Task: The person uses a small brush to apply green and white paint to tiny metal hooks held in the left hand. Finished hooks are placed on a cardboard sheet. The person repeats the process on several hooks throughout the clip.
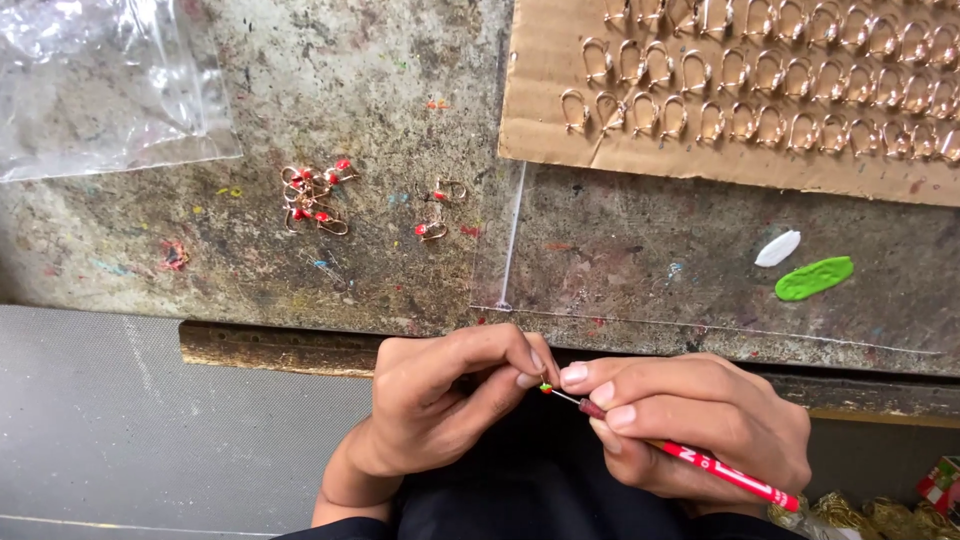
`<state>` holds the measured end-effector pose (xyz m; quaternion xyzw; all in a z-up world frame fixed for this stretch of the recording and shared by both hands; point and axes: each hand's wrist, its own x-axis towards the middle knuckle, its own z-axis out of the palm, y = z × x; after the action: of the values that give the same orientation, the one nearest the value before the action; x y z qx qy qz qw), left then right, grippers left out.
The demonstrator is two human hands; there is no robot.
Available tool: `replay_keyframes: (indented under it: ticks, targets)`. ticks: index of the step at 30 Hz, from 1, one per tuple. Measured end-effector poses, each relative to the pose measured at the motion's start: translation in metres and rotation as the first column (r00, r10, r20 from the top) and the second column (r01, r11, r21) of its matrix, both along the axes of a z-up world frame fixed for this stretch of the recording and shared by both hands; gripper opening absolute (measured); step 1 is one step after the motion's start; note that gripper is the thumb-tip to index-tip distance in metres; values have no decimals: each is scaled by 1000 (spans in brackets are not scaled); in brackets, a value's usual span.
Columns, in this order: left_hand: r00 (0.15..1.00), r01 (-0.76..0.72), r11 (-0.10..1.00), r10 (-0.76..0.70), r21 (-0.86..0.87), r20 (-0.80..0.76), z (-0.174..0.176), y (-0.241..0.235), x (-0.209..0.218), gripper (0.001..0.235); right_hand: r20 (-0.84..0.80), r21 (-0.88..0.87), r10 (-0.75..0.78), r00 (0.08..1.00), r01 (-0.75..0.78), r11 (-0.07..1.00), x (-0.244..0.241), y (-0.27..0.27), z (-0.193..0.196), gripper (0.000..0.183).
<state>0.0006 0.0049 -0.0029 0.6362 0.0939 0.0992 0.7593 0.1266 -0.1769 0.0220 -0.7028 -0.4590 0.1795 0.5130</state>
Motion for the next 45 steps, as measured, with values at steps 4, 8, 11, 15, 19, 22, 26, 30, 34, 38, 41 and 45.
replay_keyframes:
  ticks: [4,8,11,15,19,22,26,30,34,38,41,45]
  targets:
    - [1000,-13,1000,13,17,11,0,0,0,6,14,-14,60,998,-60,998,3,-3,-1,21]
    - [1000,-14,999,14,29,9,-1,0,0,5,26,4,33,999,-33,999,3,-1,-2,19]
    - [1000,-10,1000,10,15,9,-1,1,0,5,43,18,26,999,-26,999,2,-1,-5,18]
    - [1000,-13,999,13,30,6,0,2,1,5,58,21,11,998,-12,1000,1,0,-5,18]
    - [1000,-16,1000,16,17,19,-1,3,0,5,70,21,-7,998,5,1000,0,0,-7,18]
    - [999,-20,1000,20,17,25,-1,3,0,6,80,4,24,996,-24,1000,0,0,-7,19]
    - [1000,-13,1000,13,12,25,-2,3,0,6,90,11,-5,996,5,1000,-1,0,-7,18]
    - [1000,-10,1000,9,19,23,-3,2,-1,6,89,20,-3,996,1,1000,-1,0,-8,18]
    - [999,-16,1000,16,4,30,-3,2,-1,6,84,37,-19,996,16,999,-4,0,-10,17]
    - [1000,-10,1000,10,8,24,-2,2,-1,6,83,33,-20,996,17,999,-3,0,-8,16]
    - [999,-7,1000,7,-2,32,-3,2,-2,6,52,54,-38,998,35,998,-8,-1,-10,15]
    - [999,-12,998,9,69,46,0,-1,0,8,-108,245,-221,969,241,939,-26,0,-24,14]
